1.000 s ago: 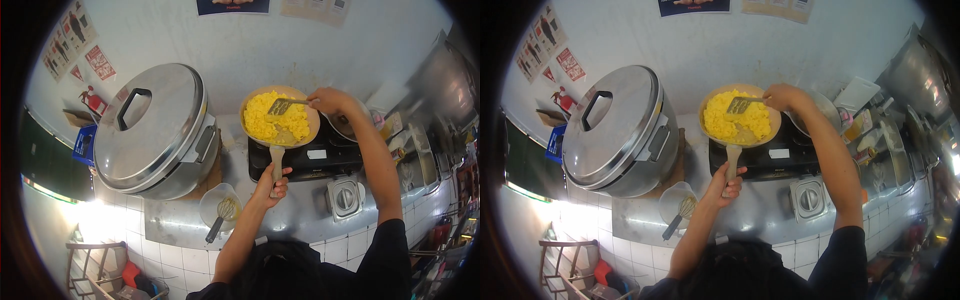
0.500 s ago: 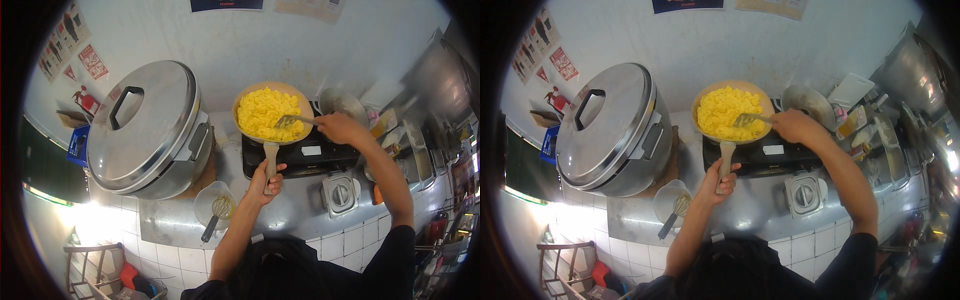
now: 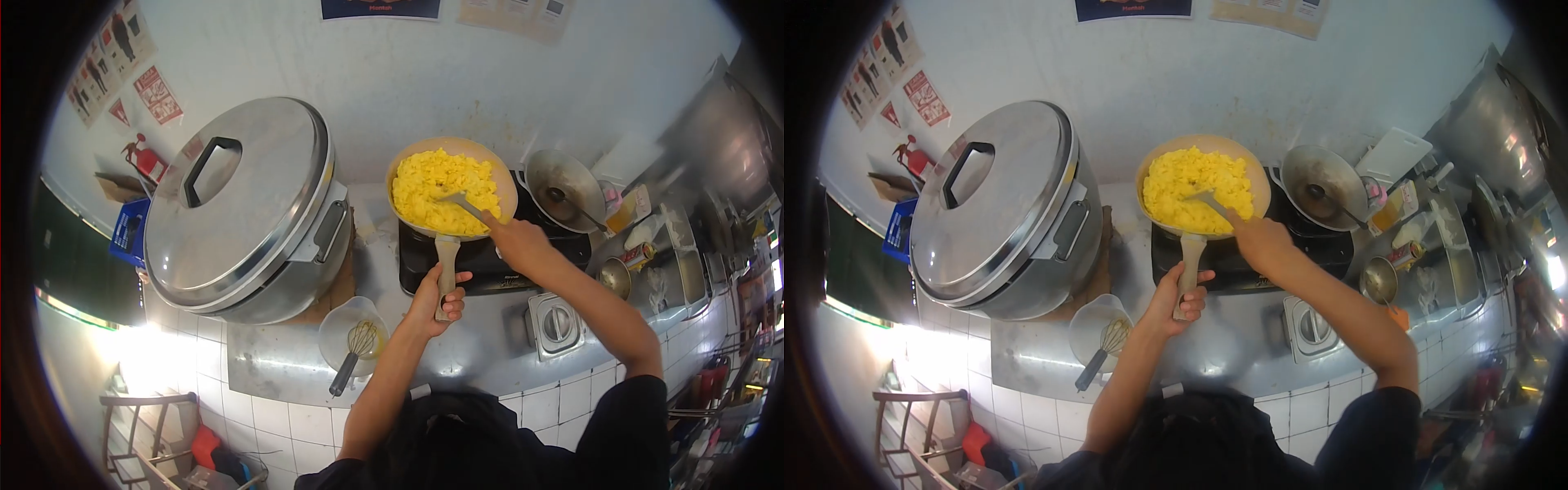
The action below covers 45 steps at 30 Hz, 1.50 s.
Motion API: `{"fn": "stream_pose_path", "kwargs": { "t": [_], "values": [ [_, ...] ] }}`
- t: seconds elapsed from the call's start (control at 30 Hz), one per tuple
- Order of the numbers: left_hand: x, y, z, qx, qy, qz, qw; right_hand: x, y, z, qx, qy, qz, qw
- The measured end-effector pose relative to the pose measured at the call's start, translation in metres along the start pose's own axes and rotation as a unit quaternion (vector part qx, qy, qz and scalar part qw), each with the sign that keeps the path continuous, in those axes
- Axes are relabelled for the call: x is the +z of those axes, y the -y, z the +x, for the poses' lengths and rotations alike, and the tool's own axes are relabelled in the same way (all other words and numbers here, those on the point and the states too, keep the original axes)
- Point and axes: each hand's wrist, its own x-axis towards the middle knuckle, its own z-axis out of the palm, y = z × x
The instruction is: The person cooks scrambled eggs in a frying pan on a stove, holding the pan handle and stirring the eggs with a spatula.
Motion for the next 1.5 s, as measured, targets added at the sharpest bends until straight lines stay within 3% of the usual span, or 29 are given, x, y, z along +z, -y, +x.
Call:
{"fn": "stream_pose_path", "kwargs": {
  "t": [0.2, 0.3, 0.47, 0.6, 0.7, 0.83, 1.03, 1.23, 1.33, 1.43, 1.5],
  "values": [
    [0.004, 0.001, -0.003, -0.001, -0.006, -0.002, 1.000, -0.067, -0.007, -0.058, 0.001, 0.018, -0.068, 0.998],
    [0.007, 0.002, -0.003, 0.003, -0.017, 0.010, 1.000, -0.047, 0.005, -0.047, -0.039, 0.030, -0.029, 0.998],
    [0.009, 0.005, -0.005, 0.007, -0.030, 0.016, 0.999, -0.001, 0.014, 0.005, -0.028, -0.023, 0.053, 0.998],
    [0.007, 0.004, -0.003, 0.007, -0.015, 0.015, 1.000, 0.008, -0.014, 0.048, 0.053, -0.041, 0.033, 0.997],
    [0.006, 0.005, -0.003, 0.012, -0.009, 0.008, 1.000, -0.002, -0.068, 0.071, 0.012, -0.004, 0.043, 0.999],
    [0.007, 0.002, -0.006, 0.012, -0.017, 0.011, 1.000, -0.069, -0.073, 0.024, -0.053, -0.023, 0.051, 0.997],
    [0.003, 0.002, -0.003, 0.012, -0.012, 0.022, 1.000, -0.098, -0.028, -0.052, 0.029, 0.045, 0.023, 0.998],
    [0.003, 0.002, -0.004, 0.004, -0.015, 0.005, 1.000, -0.088, -0.115, -0.010, -0.083, 0.017, 0.069, 0.994],
    [0.003, 0.002, -0.004, 0.006, -0.017, 0.015, 1.000, -0.128, -0.126, 0.011, 0.034, 0.225, 0.139, 0.964],
    [0.008, 0.001, -0.008, 0.002, -0.032, 0.017, 0.999, -0.135, -0.123, 0.026, 0.103, 0.332, 0.118, 0.930],
    [0.004, 0.002, -0.006, 0.006, -0.030, 0.014, 0.999, -0.123, -0.115, 0.032, 0.080, 0.370, 0.168, 0.910]
  ]
}}
